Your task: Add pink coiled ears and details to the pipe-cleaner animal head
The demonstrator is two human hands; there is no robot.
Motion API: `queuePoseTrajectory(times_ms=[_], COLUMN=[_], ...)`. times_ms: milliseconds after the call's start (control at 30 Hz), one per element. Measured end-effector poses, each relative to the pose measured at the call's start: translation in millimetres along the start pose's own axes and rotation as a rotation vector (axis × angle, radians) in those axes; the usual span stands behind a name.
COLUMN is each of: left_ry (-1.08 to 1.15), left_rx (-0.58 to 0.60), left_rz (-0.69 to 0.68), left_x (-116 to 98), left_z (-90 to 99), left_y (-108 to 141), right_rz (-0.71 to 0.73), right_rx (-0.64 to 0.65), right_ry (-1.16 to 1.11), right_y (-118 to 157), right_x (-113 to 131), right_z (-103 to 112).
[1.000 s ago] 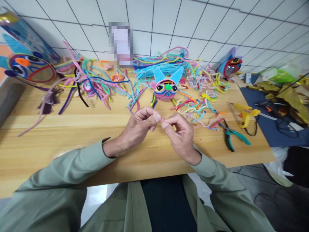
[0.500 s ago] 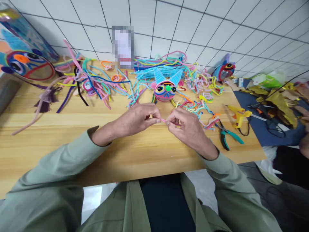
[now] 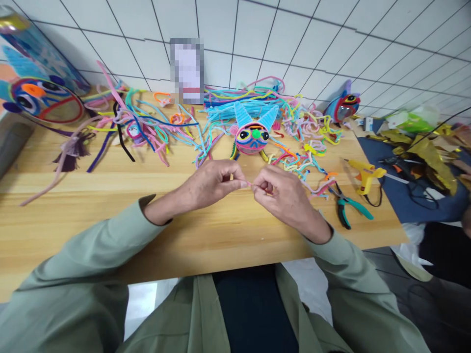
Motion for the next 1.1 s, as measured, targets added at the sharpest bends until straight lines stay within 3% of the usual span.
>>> queuePoseTrajectory(times_ms=[100, 233, 333, 433, 533, 700, 933, 1100], left_ry=[0.295, 0.644, 0.874, 0.948, 0.804, 0.276, -0.059, -0.144], left_rx=[-0.144, -0.324, -0.361, -0.293, -0.196, 0.000, -0.013, 0.043], left_rz=[0.076, 0.182, 0.248, 0.271, 0.207, 0.073, -0.104, -0.136], left_x=[1.5, -2.8, -6.5, -3.2, 5.4, 11.7, 6.3, 3.2], left_z=[-7.7, -26.2, -37.9, -35.0, -13.9, 19.0, 15.3, 12.1], left_y=[-0.5, 4.7, 7.7, 3.8, -4.8, -10.6, -6.5, -5.2], right_rz=[-0.115, -0.249, -0.330, -0.353, -0.352, -0.280, -0.106, -0.034], right_rx=[-0.107, -0.239, -0.305, -0.318, -0.246, -0.079, 0.005, 0.043], right_ry=[-0.123, -0.341, -0.503, -0.583, -0.567, -0.408, -0.130, -0.051], right_y=[-1.5, -1.1, 0.2, -1.4, -6.1, -10.0, -10.0, -10.5], right_x=[6.7, 16.5, 18.7, 14.8, 8.7, 4.4, 0.6, -4.7], right_z=[-2.2, -21.7, -39.0, -43.1, -30.9, -6.2, -2.9, -3.4])
Point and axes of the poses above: each hand's wrist, its own y-axis away from the middle knuckle, its own z-axis out of the back of the hand, x = y × z, the point moved 1 cm from there along -y, towards the middle knuckle, and after that the axes turned 2 degrees about y, right-handed, at the moved point
